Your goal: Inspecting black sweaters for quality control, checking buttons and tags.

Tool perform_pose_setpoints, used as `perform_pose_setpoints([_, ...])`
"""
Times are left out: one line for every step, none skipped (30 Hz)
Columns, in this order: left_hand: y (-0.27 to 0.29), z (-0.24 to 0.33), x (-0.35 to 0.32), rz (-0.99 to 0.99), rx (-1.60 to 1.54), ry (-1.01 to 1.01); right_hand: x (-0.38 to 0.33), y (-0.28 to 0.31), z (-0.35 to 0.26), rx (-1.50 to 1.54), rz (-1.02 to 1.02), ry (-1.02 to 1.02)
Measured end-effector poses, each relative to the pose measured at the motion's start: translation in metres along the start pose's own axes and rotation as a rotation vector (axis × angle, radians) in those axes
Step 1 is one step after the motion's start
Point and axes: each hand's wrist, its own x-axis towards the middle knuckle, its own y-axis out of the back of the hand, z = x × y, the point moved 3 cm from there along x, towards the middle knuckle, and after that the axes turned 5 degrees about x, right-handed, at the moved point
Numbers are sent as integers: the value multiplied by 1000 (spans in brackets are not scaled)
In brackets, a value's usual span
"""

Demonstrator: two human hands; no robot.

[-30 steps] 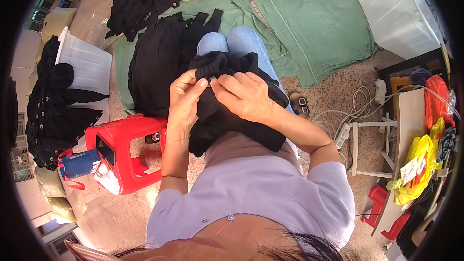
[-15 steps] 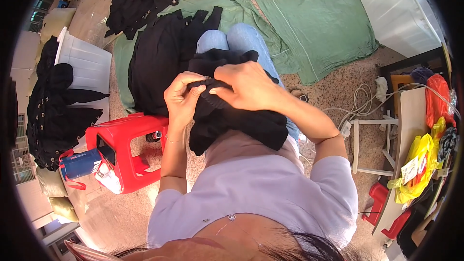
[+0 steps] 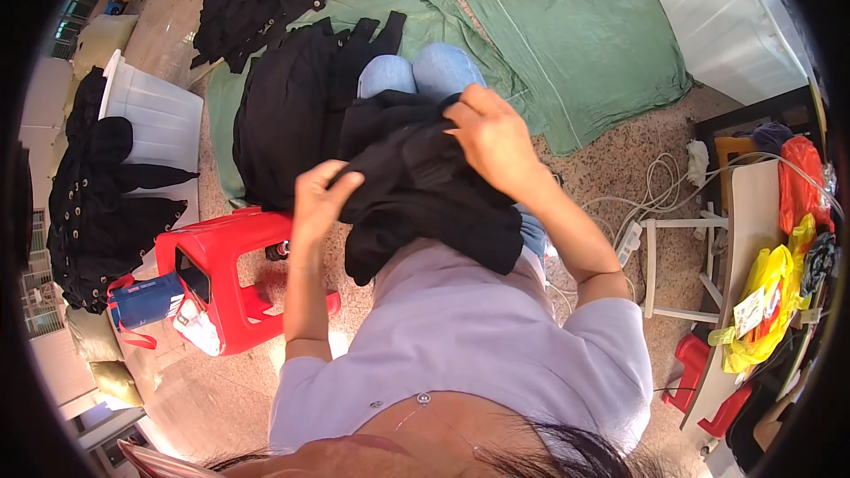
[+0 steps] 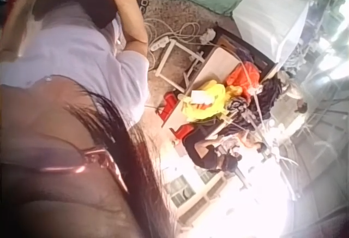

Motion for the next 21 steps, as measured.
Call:
perform_pose_setpoints([14,9,-3,22,-93,40,-3,3,7,47,-36,-31])
perform_pose_setpoints([25,22,-7,71,-188,-6,-6,5,11,94,-71,-60])
perform_pose_setpoints([37,35,-13,105,-271,-57,-5,8,13,228,-55,-81])
perform_pose_setpoints([43,62,-18,169,-321,-116,-7,11,14,357,-37,-108])
perform_pose_setpoints([50,94,-30,274,-299,-211,-7,25,8,559,-28,-249])
perform_pose_setpoints([56,130,-41,308,-201,-422,0,48,-7,553,106,-109])
perform_pose_setpoints([67,151,-49,307,-169,-689,-1,70,-22,641,236,-210])
perform_pose_setpoints([78,166,-53,187,-176,-797,8,92,-43,738,316,-250])
perform_pose_setpoints([77,177,-51,138,-189,-774,9,108,-49,648,508,-162])
perform_pose_setpoints([74,192,-43,190,-36,-914,5,120,-41,669,522,-92])
perform_pose_setpoints([74,196,-32,165,19,-896,7,132,-34,674,398,64])
perform_pose_setpoints([67,197,-21,153,174,-737,6,146,-30,625,274,119])
perform_pose_setpoints([71,178,-6,53,326,-616,6,145,-27,559,196,4])
perform_pose_setpoints([68,155,7,-2,283,-523,5,142,-24,488,119,-110])
perform_pose_setpoints([62,126,16,-43,231,-416,2,130,-11,491,122,-172])
perform_pose_setpoints([52,102,23,-88,91,-301,-5,118,0,477,137,-243])
perform_pose_setpoints([43,74,26,-83,-65,-228,-6,110,5,425,174,-284])
perform_pose_setpoints([29,60,29,-93,-210,-133,-10,101,11,408,280,-337])
perform_pose_setpoints([15,59,30,-91,-392,-93,-12,92,13,394,386,-388])
perform_pose_setpoints([7,52,32,-62,-487,-73,-13,86,8,307,426,-374])
perform_pose_setpoints([0,58,31,-61,-514,-55,-8,82,-2,197,397,-279])
